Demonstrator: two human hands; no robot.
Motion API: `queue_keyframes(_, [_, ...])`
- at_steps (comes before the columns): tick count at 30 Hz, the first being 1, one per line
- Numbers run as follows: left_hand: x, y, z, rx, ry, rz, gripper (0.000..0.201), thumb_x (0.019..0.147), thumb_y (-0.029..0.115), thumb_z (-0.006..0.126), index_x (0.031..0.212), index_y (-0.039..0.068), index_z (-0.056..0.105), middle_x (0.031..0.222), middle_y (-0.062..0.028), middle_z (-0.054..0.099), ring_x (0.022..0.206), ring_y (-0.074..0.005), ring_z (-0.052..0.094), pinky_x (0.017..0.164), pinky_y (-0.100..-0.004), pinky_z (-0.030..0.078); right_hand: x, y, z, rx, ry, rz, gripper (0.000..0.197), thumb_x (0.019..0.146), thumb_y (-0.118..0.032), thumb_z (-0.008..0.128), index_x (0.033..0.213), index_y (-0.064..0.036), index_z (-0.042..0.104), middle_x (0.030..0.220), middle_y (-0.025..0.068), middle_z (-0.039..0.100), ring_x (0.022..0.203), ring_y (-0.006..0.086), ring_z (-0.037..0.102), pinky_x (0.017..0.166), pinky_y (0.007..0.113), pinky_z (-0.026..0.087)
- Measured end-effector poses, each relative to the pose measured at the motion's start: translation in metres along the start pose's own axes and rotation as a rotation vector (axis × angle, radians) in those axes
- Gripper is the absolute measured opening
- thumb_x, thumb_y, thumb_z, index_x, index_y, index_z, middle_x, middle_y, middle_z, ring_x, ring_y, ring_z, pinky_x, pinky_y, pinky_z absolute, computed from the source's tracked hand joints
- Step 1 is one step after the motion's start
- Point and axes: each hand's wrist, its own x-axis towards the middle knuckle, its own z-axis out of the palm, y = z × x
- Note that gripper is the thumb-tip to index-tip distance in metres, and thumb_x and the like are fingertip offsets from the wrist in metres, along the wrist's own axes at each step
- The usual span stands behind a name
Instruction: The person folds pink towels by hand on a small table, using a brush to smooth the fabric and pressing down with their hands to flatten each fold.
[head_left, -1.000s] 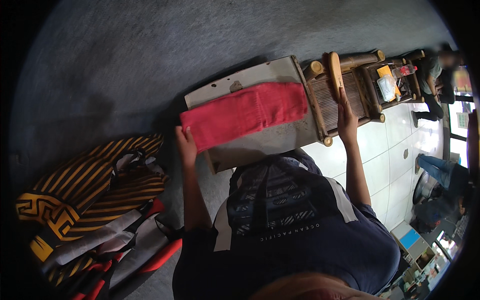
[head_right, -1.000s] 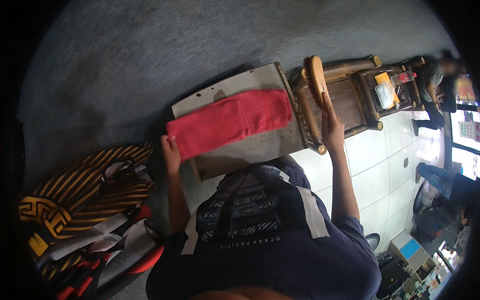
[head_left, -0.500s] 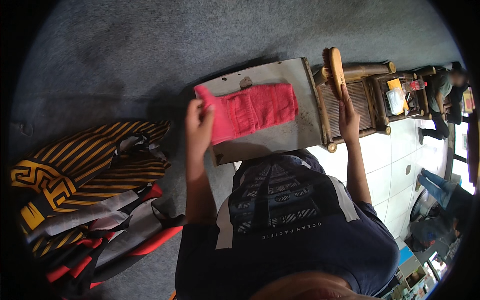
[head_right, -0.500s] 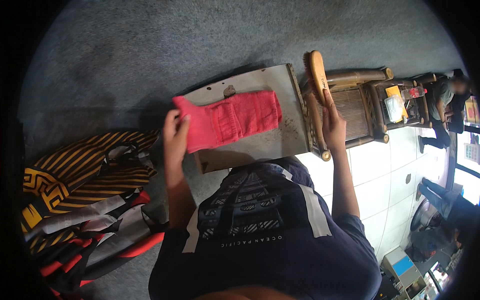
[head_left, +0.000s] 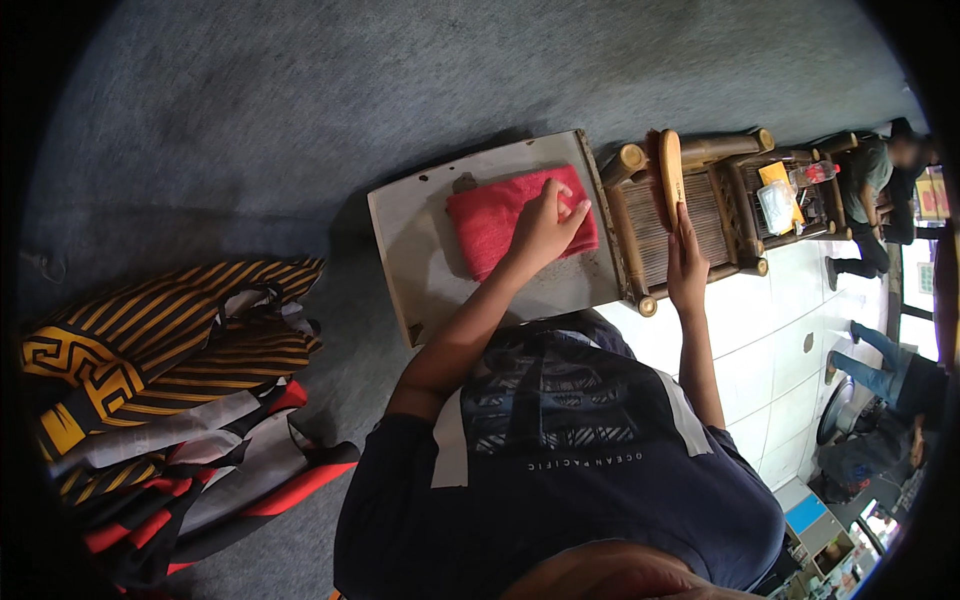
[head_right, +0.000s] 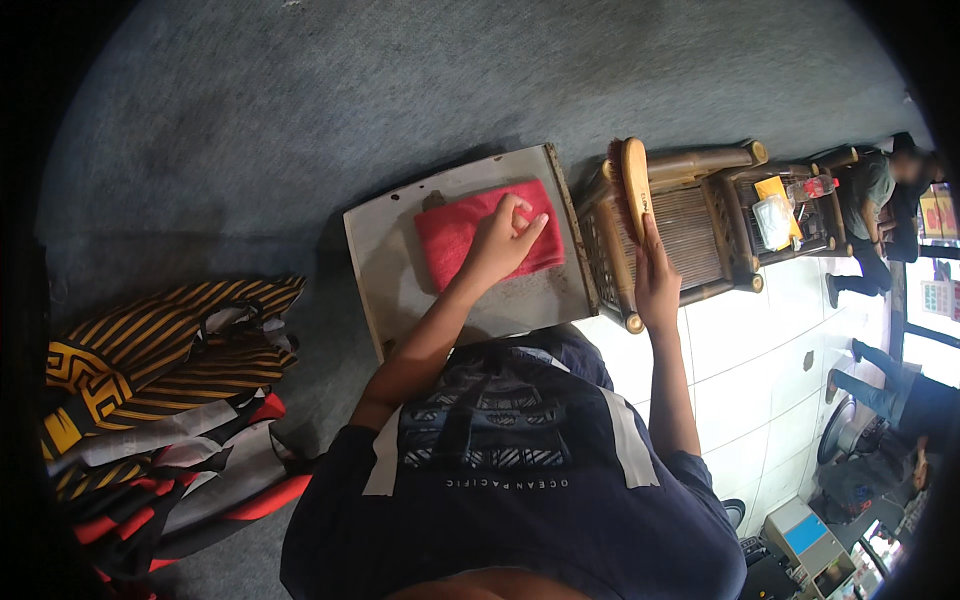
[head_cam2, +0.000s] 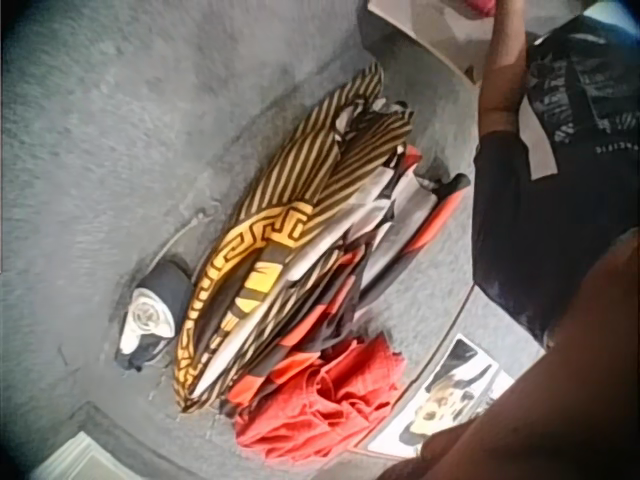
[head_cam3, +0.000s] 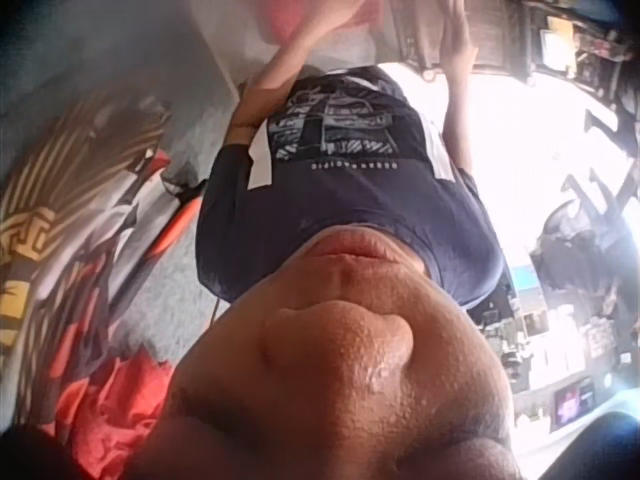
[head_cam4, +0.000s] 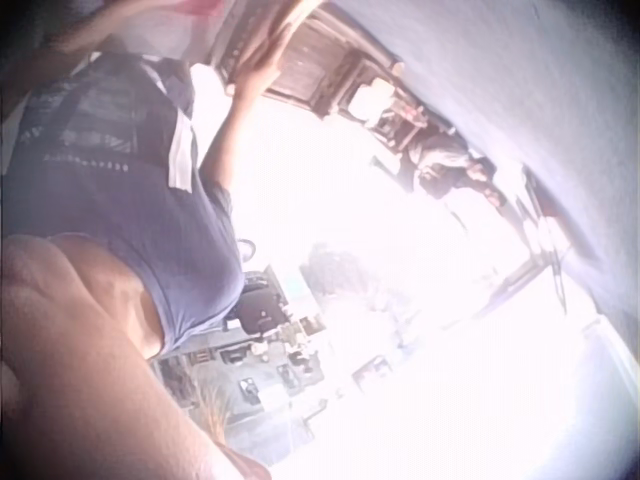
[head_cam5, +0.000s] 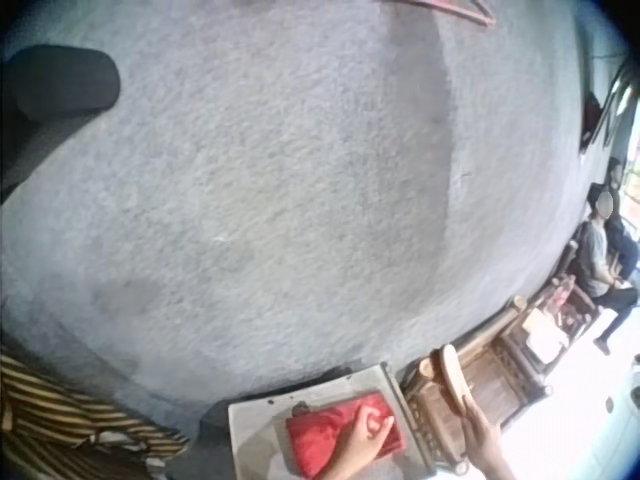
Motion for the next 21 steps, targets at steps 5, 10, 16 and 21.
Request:
queue_keyframes(5, [-0.015, -0.046, -0.012, 0.425, 0.326, 0.393, 0.039, 0.087, 0.025, 0.064, 0.120, 0.007, 0.053, 0.122, -0.0166, 0.055, 0.112, -0.0331, 0.052, 0.096, -0.0454, 0.040, -0.007, -0.020, 0.007, 0.066, 0.018, -0.015, 0.048, 0.097, -0.010, 0.046, 0.144, -0.0189, 0.039, 0.127, 0.0220, 0.056, 0.111, 0.0370, 0.059, 0.089, 0.043, 0.051])
queue_keyframes(10, [-0.044, -0.086, -0.020, 0.707, 0.370, 0.247, 0.054, 0.086, 0.032, 0.062, 0.134, 0.011, 0.048, 0.152, -0.0156, 0.027, 0.139, -0.0351, 0.027, 0.112, -0.0536, 0.022, -0.028, -0.049, 0.058, -0.016, -0.362, -0.112, 0.057, 0.092, -0.004, 0.047, 0.144, -0.0258, 0.038, 0.111, 0.0208, 0.063, 0.084, 0.0394, 0.067, 0.073, 0.043, 0.055])
queue_keyframes(16, [-0.049, -0.114, -0.019, 0.848, 0.273, 0.057, 0.067, 0.084, 0.040, 0.059, 0.143, 0.016, 0.039, 0.156, -0.0127, 0.021, 0.144, -0.0302, 0.017, 0.115, -0.0537, 0.012, -0.044, -0.054, 0.105, -0.355, -0.568, -0.013, 0.078, 0.082, -0.002, 0.048, 0.145, -0.0438, 0.026, 0.092, 0.0194, 0.061, 0.071, 0.0372, 0.066, 0.065, 0.047, 0.054])
queue_keyframes(21, [-0.050, -0.111, -0.018, 0.817, 0.308, 0.088, 0.068, 0.085, 0.040, 0.058, 0.145, 0.017, 0.036, 0.155, -0.0123, 0.023, 0.144, -0.0313, 0.018, 0.115, -0.0537, 0.012, -0.020, -0.028, 0.067, -0.438, -0.463, 0.106, 0.080, 0.079, 0.002, 0.049, 0.146, -0.0382, 0.029, 0.078, 0.0218, 0.063, 0.067, 0.0393, 0.065, 0.061, 0.051, 0.051])
